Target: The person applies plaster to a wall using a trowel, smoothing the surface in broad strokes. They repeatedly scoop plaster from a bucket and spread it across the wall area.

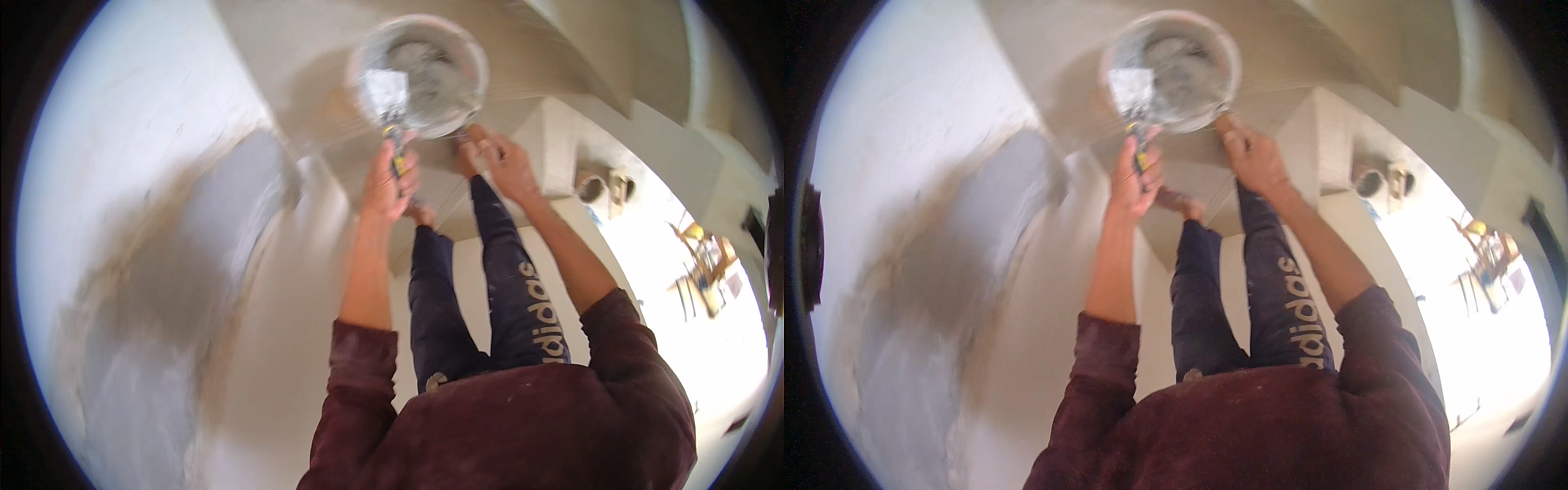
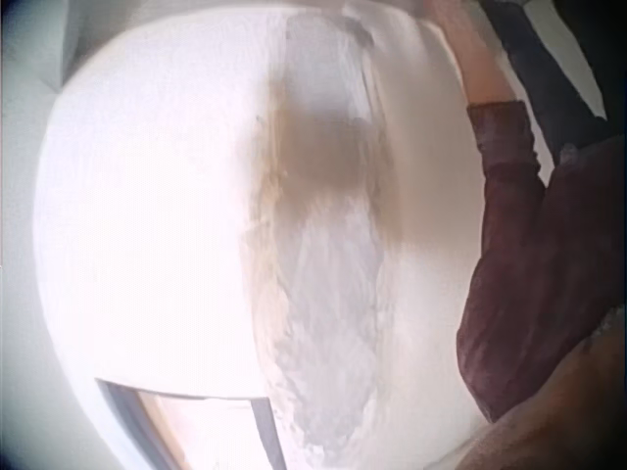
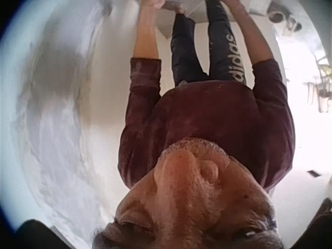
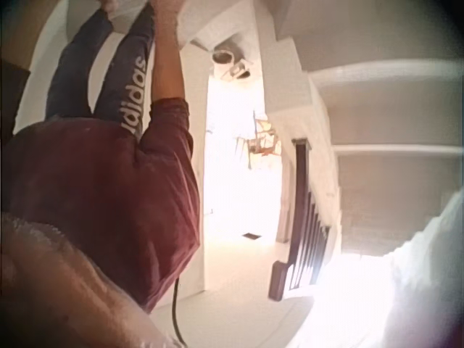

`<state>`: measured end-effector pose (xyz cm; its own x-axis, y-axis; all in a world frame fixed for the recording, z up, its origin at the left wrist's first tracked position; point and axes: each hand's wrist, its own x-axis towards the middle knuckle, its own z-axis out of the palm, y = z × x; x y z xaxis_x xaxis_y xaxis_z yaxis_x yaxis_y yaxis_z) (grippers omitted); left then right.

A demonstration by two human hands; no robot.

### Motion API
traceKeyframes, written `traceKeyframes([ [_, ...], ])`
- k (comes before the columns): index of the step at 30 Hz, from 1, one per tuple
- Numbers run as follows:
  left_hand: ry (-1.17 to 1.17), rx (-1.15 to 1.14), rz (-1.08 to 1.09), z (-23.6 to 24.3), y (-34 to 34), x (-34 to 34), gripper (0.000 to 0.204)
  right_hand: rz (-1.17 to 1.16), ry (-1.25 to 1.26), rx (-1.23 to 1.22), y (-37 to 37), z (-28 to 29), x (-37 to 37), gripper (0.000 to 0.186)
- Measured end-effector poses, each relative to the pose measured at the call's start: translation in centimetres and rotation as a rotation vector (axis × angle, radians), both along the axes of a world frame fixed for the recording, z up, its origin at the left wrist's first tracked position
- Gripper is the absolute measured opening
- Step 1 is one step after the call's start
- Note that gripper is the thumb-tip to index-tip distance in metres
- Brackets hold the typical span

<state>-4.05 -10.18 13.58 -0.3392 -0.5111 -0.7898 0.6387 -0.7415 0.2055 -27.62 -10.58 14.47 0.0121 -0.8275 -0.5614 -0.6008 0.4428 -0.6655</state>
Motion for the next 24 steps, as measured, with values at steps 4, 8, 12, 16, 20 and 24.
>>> traceKeyframes([
  [4, -0.070, 0.036, 0.089, 3.4, 1.8, 0.6, 0.052, -0.268, -0.144, 0.603, -4.6, 0.3, 2.4, 0.048],
  [8, -0.091, -0.004, 0.110, 7.9, 4.6, 1.6, 0.050, 0.246, 0.163, 0.029, -4.3, -5.4, -0.1, 0.049],
  [12, -0.046, 0.012, 0.188, 10.3, 8.6, 1.7, 0.049, 0.484, 0.247, -0.474, 0.3, 1.0, 4.6, 0.038],
  [16, 0.035, 0.055, 0.326, 10.2, 12.8, 0.5, 0.050, -0.105, -0.695, 0.740, 4.2, 8.2, 13.6, 0.026],
  [20, -0.379, 0.027, -0.023, 8.6, 17.4, 1.7, 0.047, 0.274, -0.686, 0.478, 5.5, 3.5, 16.3, 0.023],
  [24, -1.033, -0.214, -0.803, 6.4, 30.1, 1.3, 0.044, 0.616, -0.206, 0.519, 1.6, -2.2, 21.4, 0.019],
])
